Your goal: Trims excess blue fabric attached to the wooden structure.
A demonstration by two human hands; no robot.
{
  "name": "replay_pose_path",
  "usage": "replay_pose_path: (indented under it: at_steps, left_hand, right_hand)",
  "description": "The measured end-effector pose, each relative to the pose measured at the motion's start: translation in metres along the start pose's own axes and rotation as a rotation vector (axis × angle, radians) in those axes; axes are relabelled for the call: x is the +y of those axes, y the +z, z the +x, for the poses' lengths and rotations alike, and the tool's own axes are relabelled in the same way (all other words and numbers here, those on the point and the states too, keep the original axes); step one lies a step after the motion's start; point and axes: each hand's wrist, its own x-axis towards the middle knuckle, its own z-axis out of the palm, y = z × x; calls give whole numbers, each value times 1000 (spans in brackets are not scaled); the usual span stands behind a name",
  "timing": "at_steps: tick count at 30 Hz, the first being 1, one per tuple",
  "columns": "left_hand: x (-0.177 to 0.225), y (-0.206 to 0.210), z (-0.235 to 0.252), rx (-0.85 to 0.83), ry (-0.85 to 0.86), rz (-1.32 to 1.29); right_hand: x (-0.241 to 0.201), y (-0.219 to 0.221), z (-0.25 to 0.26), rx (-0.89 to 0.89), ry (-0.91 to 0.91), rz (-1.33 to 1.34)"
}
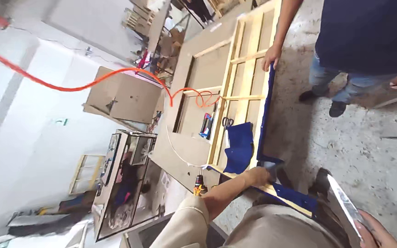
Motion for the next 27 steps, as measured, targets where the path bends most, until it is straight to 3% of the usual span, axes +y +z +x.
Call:
replay_pose_path:
  at_steps: [2,5,8,11,13,18,23,27]
  left_hand:
    - [4,-9,-4,129,69,58]
    - [-4,10,4,101,118,134]
    - [-36,-12,43,174,177,229]
    - [-68,-36,50,453,285,131]
    - [-83,-43,56,543,370,103]
    - [-117,-24,70,712,510,-43]
    - [-130,-11,75,794,588,-180]
    - [-133,-5,70,822,548,-310]
  right_hand:
    - [-12,-4,5,-78,-24,6]
    - [-43,-9,0,-575,169,147]
    - [-63,-3,23,-825,354,403]
    - [-84,10,41,-880,548,425]
    - [-93,25,51,-921,655,470]
    - [-135,65,83,-944,833,524]
    - [-183,58,99,-876,864,381]
    - [-182,78,116,-799,952,348]
